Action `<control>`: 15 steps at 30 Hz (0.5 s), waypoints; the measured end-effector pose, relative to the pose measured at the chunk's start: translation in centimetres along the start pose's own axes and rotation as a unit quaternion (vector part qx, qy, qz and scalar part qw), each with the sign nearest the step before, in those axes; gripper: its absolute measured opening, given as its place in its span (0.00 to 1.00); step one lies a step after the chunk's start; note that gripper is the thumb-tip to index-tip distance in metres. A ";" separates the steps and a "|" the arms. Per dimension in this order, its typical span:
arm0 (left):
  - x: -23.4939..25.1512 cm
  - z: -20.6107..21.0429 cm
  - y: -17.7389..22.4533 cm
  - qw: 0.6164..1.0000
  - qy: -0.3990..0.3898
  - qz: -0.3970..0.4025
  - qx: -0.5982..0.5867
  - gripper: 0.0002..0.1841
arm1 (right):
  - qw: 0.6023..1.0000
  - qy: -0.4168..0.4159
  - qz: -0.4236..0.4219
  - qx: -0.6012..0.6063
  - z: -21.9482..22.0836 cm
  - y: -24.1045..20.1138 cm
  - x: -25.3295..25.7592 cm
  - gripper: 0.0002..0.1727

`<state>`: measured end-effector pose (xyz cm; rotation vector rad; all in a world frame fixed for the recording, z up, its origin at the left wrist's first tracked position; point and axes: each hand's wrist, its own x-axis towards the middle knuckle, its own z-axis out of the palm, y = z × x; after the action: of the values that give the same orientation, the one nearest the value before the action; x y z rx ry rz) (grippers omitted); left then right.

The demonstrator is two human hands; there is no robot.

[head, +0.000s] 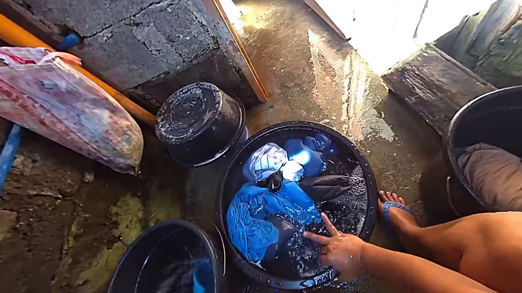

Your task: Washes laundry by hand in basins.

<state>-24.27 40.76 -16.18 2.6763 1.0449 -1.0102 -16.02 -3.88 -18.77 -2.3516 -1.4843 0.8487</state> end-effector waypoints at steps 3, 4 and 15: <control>-1.1 -1.5 1.2 0.994 -0.003 -0.001 -0.111 0.24 | 1.000 0.002 -0.001 0.003 0.2 -0.1 0.1 0.29; -1.4 -1.5 1.0 0.982 0.030 -0.019 -0.188 0.23 | 1.000 0.008 -0.004 0.002 0.2 -0.1 0.2 0.30; -15.0 -8.2 -3.2 0.839 0.167 0.041 -0.516 0.11 | 1.000 0.014 0.013 -0.001 -0.3 -0.4 0.0 0.39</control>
<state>-29.95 37.19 -0.13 1.9312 1.0654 0.1178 -16.14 -3.72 -18.36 -2.3801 -1.4460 0.8168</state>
